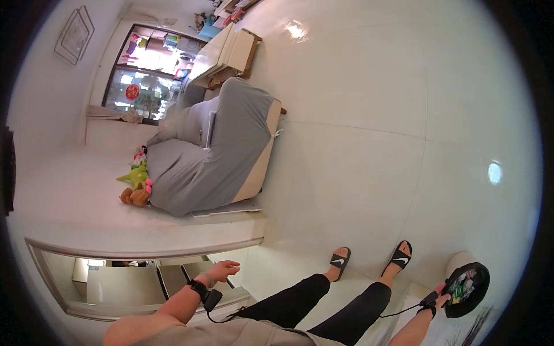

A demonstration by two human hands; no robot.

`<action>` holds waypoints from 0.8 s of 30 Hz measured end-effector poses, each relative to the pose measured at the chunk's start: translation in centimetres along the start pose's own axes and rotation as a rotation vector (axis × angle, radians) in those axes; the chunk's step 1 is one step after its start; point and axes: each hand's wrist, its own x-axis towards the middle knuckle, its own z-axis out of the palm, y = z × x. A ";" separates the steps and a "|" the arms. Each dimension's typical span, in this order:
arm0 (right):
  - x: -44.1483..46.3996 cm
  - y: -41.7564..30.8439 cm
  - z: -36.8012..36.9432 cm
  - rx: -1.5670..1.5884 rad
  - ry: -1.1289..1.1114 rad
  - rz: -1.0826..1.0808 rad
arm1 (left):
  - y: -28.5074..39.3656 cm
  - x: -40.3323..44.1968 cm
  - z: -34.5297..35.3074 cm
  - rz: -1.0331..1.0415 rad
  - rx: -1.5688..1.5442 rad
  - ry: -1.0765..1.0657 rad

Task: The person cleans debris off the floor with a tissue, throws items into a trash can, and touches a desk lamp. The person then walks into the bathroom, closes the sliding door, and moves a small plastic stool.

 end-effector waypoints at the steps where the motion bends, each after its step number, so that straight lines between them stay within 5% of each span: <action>1: -3.1 2.5 -0.2 0.038 0.008 0.028 | -3.0 2.8 -1.9 0.021 -0.022 0.004; 5: -21.6 21.3 -3.8 -0.092 0.138 0.061 | -28.2 18.8 -15.3 0.272 -0.082 -0.016; 6: -22.5 22.1 -2.2 -0.234 0.193 0.077 | -29.3 19.8 -15.3 0.286 -0.123 -0.032; 8: -22.0 21.8 -3.4 -0.695 -0.179 0.041 | -31.4 20.9 -15.5 0.474 -0.082 0.067; 10: -16.4 20.4 -4.9 -0.893 -0.809 0.272 | -33.5 21.8 -16.4 0.534 -0.148 0.113; 12: -34.8 27.7 2.6 -0.815 -0.262 -0.031 | -36.9 23.8 -16.3 0.616 -0.102 0.219; 14: -46.2 33.6 5.7 -1.212 -0.291 -0.423 | -40.2 24.0 -17.4 0.611 -0.223 0.265; 19: -52.5 39.9 7.9 -2.048 -0.634 -0.627 | -47.8 22.2 -19.0 0.470 -0.516 0.465; 21: -56.1 42.9 9.5 -2.404 -1.189 -0.747 | -51.0 20.5 -17.9 0.418 -0.665 0.487; 24: -57.6 47.4 12.5 -2.704 -1.355 -0.672 | -55.9 18.3 -14.8 0.340 -0.842 0.549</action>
